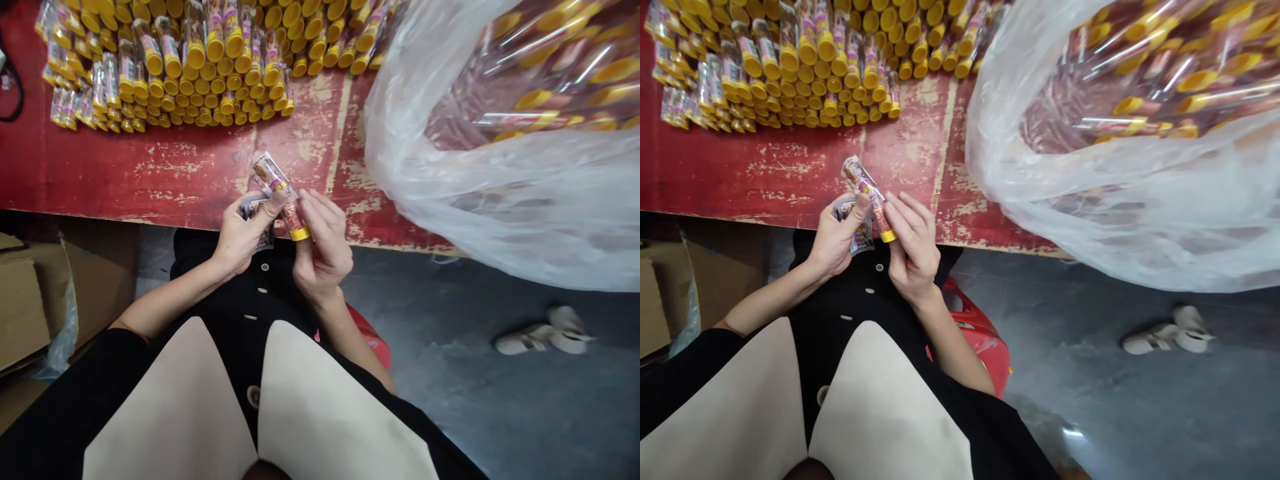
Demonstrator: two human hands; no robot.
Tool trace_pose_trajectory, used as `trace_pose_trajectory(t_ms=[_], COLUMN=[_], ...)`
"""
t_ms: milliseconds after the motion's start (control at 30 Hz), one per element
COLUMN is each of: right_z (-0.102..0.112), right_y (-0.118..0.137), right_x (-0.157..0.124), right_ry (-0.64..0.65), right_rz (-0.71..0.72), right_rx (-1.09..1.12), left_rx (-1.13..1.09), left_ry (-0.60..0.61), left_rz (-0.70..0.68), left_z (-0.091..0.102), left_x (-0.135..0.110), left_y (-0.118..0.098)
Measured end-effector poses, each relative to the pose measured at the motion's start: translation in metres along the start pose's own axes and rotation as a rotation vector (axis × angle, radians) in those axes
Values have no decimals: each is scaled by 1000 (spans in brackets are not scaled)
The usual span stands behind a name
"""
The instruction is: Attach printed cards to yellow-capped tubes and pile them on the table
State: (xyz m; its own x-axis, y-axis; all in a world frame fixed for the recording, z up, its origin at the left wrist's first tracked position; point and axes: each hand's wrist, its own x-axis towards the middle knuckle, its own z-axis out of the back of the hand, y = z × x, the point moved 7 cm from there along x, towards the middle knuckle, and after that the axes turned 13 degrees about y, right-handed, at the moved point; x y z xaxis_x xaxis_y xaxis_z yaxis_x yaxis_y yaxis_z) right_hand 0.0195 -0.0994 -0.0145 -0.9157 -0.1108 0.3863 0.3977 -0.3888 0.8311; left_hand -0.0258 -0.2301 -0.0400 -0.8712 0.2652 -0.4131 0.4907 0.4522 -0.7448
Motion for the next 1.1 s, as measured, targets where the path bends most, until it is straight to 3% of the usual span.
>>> trace_pose_trajectory(t_ms=[167, 367, 533, 733, 1100], right_z=[0, -8, -13, -5, -13], right_y=[3, 4, -7, -2, -9], right_x=[4, 1, -2, 3, 9], right_ry=[-16, -144, -212, -323, -320], right_rz=[-90, -154, -243, -190, -189], right_rx=[73, 176, 215, 193, 162], left_rx=[76, 95, 7, 19, -30], left_ry=[61, 73, -53, -28, -57], left_rz=[14, 1, -1, -6, -3], left_z=[0, -4, 0, -2, 4], left_x=[3, 2, -6, -11, -6], left_y=[-9, -4, -2, 3, 0])
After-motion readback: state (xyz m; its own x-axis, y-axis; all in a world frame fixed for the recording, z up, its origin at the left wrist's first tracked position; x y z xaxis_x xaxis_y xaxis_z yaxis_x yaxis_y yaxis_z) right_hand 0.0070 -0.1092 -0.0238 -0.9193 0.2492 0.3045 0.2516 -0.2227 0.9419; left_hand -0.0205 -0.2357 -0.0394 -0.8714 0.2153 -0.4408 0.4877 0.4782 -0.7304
